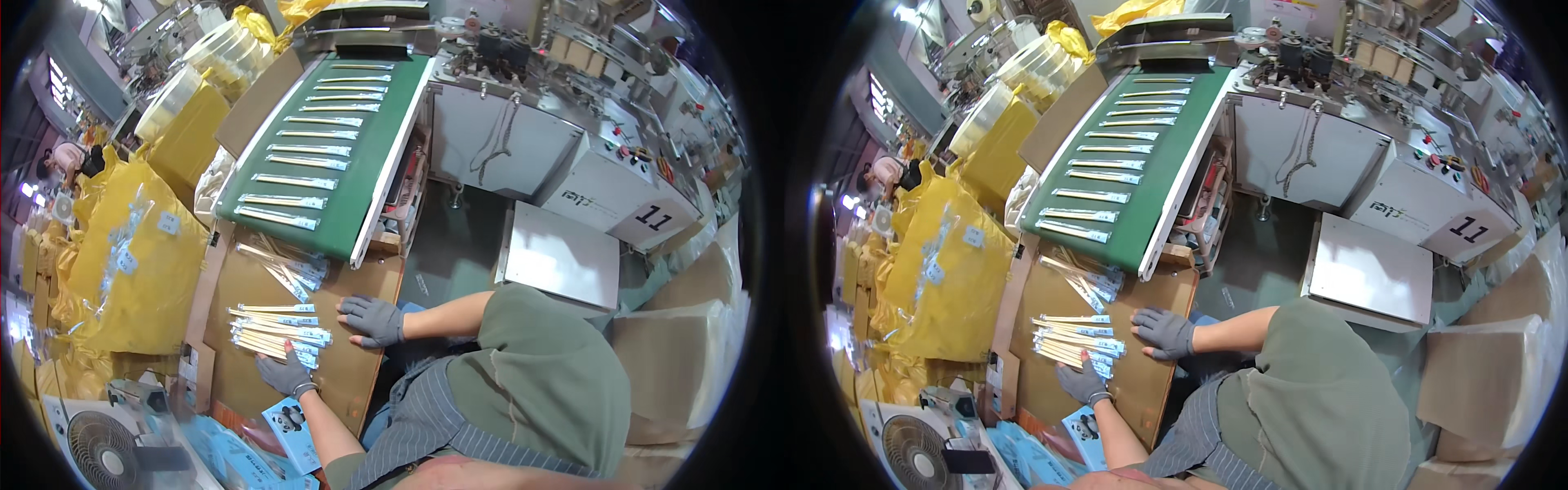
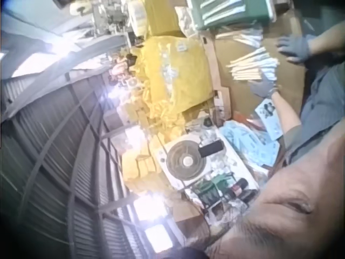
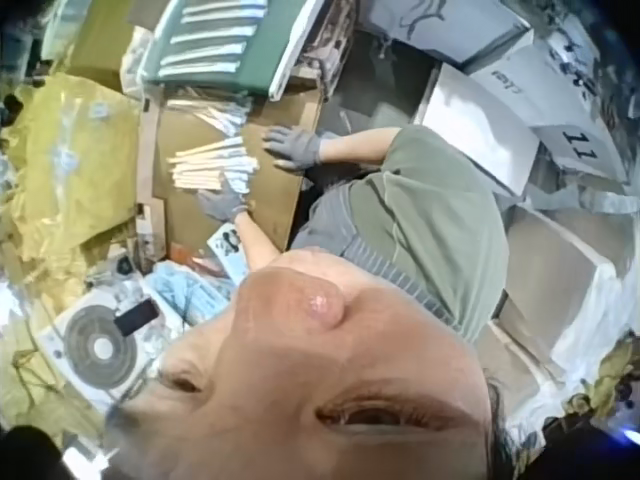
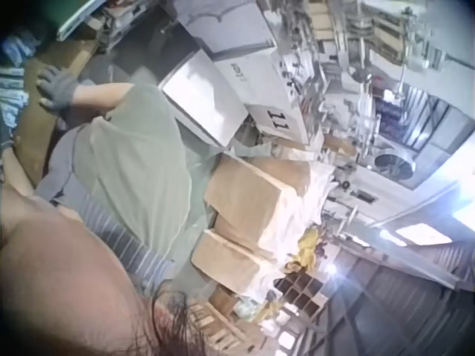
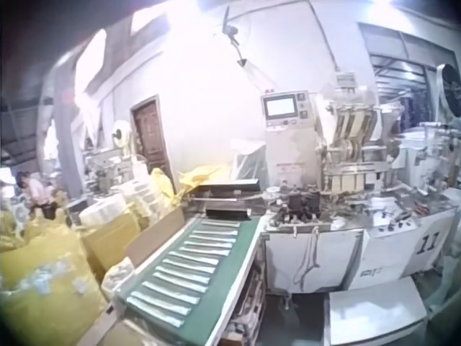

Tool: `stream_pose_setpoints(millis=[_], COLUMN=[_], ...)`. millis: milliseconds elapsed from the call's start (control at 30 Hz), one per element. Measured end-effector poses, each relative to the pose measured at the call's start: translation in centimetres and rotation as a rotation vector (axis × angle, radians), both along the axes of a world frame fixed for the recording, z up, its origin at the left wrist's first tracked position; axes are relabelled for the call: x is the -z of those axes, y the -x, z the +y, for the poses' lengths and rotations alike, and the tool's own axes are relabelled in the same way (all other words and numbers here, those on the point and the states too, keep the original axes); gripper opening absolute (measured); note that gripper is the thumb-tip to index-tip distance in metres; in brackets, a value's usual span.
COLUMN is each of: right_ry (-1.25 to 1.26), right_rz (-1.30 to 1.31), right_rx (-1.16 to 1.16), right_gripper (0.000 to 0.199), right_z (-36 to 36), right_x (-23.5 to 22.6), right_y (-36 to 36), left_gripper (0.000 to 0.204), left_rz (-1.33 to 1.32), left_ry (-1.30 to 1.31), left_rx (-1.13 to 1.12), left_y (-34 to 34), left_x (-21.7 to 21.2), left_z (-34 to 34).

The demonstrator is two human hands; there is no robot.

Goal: Packing bundles of wooden sticks into plastic bags and placing them in boxes.

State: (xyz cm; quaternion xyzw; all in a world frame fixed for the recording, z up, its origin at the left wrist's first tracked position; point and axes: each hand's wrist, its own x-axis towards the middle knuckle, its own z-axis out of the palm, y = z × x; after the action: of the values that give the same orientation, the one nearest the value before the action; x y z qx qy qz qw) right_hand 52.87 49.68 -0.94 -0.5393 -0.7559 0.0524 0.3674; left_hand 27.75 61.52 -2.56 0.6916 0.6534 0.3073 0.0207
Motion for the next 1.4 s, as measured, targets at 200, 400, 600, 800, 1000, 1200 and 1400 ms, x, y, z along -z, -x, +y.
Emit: stream_pose_setpoints(millis=[200,400,600,800,1000,1200,1400], right_ry=[-0.392,-0.402,0.407,0.219,0.212,0.753,0.814], right_rz=[0.189,-0.190,-0.142,-0.204,-0.344,0.291,0.146], right_rx=[-0.212,0.705,0.926,0.094,-0.074,0.470,-0.103], right_gripper=[0.050,0.059,0.087,0.067,0.074,0.078,0.084], right_z=[6.7,24.3,26.7,24.1,18.9,25.5,21.1], right_x=[-10.5,-10.7,-11.9,-12.2,-12.8,-5.6,-6.8], right_y=[-8.6,-34.5,-42.7,-22.7,-2.0,0.1,10.2], left_gripper=[0.076,0.064,0.066,0.070,0.054,0.077,0.054], left_rz=[-0.096,-0.080,-0.063,-0.020,0.007,-0.861,-1.857], left_ry=[0.067,-0.020,0.010,-0.001,-0.056,0.461,0.578], left_rx=[0.110,0.160,0.129,0.130,0.089,-0.128,0.071], left_y=[-0.2,-2.0,-1.5,-1.8,-3.1,-6.4,-2.8], left_x=[-1.5,-3.4,-2.8,-3.4,-2.4,-6.2,-4.4], left_z=[-0.5,-0.9,-1.1,-0.5,0.2,2.6,4.7])
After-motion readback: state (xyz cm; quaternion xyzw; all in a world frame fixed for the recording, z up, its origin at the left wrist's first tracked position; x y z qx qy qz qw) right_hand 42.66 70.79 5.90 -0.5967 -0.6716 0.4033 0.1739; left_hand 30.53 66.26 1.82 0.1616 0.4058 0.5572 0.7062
